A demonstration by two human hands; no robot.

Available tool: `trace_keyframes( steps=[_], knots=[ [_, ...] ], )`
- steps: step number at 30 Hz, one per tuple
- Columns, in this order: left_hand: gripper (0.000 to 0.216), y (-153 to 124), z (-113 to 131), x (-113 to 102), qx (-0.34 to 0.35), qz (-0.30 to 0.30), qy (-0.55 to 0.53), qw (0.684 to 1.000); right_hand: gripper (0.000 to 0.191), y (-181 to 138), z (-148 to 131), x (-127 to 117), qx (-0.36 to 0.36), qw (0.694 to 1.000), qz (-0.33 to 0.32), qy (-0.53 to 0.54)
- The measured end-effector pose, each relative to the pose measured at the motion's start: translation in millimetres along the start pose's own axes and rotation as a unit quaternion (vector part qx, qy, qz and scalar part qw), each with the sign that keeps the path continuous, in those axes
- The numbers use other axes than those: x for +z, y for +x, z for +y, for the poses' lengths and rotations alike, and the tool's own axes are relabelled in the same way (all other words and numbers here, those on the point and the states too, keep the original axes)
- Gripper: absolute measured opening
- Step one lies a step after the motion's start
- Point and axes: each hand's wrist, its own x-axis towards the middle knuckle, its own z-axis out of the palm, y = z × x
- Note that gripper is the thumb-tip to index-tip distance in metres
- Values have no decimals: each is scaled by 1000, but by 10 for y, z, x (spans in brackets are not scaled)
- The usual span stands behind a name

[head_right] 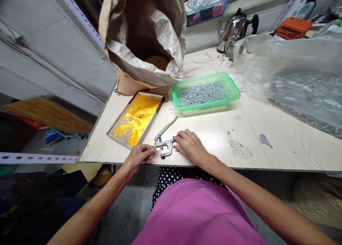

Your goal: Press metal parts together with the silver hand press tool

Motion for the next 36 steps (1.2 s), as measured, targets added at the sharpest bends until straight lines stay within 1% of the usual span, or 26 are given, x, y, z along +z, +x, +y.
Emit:
trace_keyframes(
  steps=[2, 5, 12, 16, 18, 25, 31, 36],
  knots=[
    [38, 36, -74, 87, -23, -7, 10, 1000, 26, -126, 50, 52, 15, 999, 6, -29],
    [38, 91, -127, 142, -41, -23, 10, 999, 27, -156, 85, 131, 31, 998, 17, -48],
    [36, 110, -74, 208, -83, -35, 29, 996, 17, -91, 78, 184, 44, 998, 16, -48],
    [36, 103, -56, 249, -99, -35, 23, 994, 16, -123, 103, 203, 43, 998, 31, -46],
    [35, 92, -64, 277, -104, -34, 18, 994, 16, -132, 118, 211, 44, 997, 27, -56],
    [24, 30, -75, 361, -109, -12, 56, 992, 18, -128, 113, 151, 59, 994, 0, -87],
    [28, 30, 2, 322, -155, -61, 93, 982, 18, -154, 93, 105, 48, 995, -15, -88],
    [32, 9, 55, 341, -164, -78, 103, 978, 17, -201, 82, 80, 48, 995, -20, -83]
  ],
)
